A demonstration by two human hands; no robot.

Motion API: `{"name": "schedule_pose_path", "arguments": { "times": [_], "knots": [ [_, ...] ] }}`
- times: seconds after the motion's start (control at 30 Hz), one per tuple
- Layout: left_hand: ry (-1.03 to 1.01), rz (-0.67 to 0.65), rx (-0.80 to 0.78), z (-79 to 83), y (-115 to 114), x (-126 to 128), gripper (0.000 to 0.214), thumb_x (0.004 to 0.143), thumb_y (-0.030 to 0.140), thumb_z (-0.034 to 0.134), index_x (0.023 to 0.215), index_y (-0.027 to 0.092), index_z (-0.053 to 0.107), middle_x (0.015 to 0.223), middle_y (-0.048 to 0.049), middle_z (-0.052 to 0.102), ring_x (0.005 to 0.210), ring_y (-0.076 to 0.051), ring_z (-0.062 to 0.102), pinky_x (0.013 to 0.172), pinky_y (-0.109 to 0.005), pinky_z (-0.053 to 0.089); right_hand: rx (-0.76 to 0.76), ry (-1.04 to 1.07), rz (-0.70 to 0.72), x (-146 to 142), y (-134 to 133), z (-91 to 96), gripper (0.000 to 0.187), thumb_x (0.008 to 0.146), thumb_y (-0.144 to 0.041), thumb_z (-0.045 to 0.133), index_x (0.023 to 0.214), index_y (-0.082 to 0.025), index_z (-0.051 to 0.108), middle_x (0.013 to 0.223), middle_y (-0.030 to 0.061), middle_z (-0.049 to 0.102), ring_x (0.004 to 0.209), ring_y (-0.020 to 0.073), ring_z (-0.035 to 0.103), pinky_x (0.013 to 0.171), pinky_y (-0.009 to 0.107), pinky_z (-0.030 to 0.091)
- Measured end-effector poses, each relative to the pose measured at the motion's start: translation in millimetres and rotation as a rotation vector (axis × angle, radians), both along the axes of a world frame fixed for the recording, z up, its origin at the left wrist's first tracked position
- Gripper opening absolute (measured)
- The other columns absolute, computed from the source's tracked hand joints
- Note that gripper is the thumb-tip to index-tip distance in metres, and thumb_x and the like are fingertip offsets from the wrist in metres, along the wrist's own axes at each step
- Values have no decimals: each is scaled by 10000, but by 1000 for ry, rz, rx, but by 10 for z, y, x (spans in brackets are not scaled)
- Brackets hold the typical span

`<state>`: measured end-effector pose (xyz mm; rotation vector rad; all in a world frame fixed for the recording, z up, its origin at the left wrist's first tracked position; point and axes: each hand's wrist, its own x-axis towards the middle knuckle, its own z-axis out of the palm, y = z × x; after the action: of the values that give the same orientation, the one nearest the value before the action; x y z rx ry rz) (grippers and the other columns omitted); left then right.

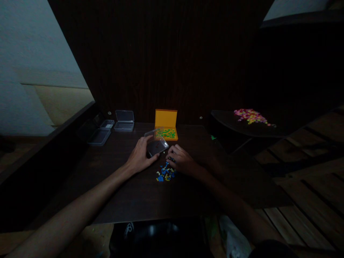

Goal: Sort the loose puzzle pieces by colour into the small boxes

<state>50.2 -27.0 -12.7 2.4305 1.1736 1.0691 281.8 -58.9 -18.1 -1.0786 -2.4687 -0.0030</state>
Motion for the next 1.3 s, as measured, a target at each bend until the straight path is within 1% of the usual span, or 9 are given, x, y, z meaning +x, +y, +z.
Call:
{"name": "schedule_pose_path", "arguments": {
  "times": [0.2, 0.4, 0.57, 0.8, 0.93, 1.03, 1.13, 1.3],
  "knots": [
    [4, -1, -3, -30, 16, -1, 689, 793, 370, 693, 1369, 203, 353, 1276, -120, 510, 1195, -302, 531, 1001, -485, 476, 97, -112, -9, -44, -49, 24, 80, 895, -184, 582, 869, -153, 651, 940, 101, 596, 886, 222, 480, 751, 344, 419],
    [12, -4, -4, -32, 21, -5, 681, 788, 369, 694, 1357, 200, 360, 1275, -119, 508, 1187, -296, 535, 994, -473, 482, 140, -125, -6, -64, -51, -37, 106, 906, -200, 557, 870, -142, 638, 928, 109, 601, 875, 227, 481, 739, 342, 410],
    [13, -5, -9, -24, 17, -8, 697, 789, 368, 696, 1374, 213, 350, 1272, -114, 510, 1181, -298, 536, 995, -485, 478, 90, -54, -20, -59, -49, -18, 99, 908, -195, 545, 879, -145, 626, 936, 120, 595, 890, 231, 499, 770, 352, 421],
    [6, -26, -18, -16, 5, -5, 693, 796, 394, 698, 1369, 208, 354, 1261, -117, 512, 1173, -295, 542, 981, -475, 490, 16, 101, -84, 14, -36, 177, 72, 891, -184, 543, 897, -176, 614, 960, 117, 590, 918, 249, 515, 810, 390, 454],
    [17, -74, -44, -15, -16, 10, 701, 789, 384, 699, 1369, 200, 353, 1262, -121, 513, 1190, -299, 534, 1005, -489, 475, 8, 204, -96, 59, -35, 232, 72, 901, -189, 535, 927, -193, 602, 971, 96, 574, 945, 235, 525, 844, 395, 460],
    [39, -132, -47, -9, -48, 25, 695, 799, 391, 688, 1372, 193, 347, 1288, -137, 505, 1217, -310, 516, 1026, -506, 458, 2, 244, -94, 86, -22, 216, 61, 908, -202, 536, 930, -196, 593, 965, 84, 566, 943, 225, 528, 847, 389, 457],
    [60, -194, -49, 9, -84, 41, 698, 807, 381, 687, 1382, 199, 338, 1316, -144, 499, 1237, -313, 505, 1039, -508, 450, -19, 240, -99, 102, 0, 169, 52, 906, -198, 543, 933, -190, 587, 970, 79, 558, 949, 220, 524, 851, 383, 452],
    [62, -249, -37, 38, -122, 62, 713, 807, 359, 694, 1398, 208, 325, 1365, -150, 477, 1262, -315, 490, 1053, -505, 441, -100, 243, -120, 92, 26, 83, 33, 876, -167, 571, 889, -195, 583, 981, 65, 530, 959, 207, 526, 859, 368, 454]
  ]
}}
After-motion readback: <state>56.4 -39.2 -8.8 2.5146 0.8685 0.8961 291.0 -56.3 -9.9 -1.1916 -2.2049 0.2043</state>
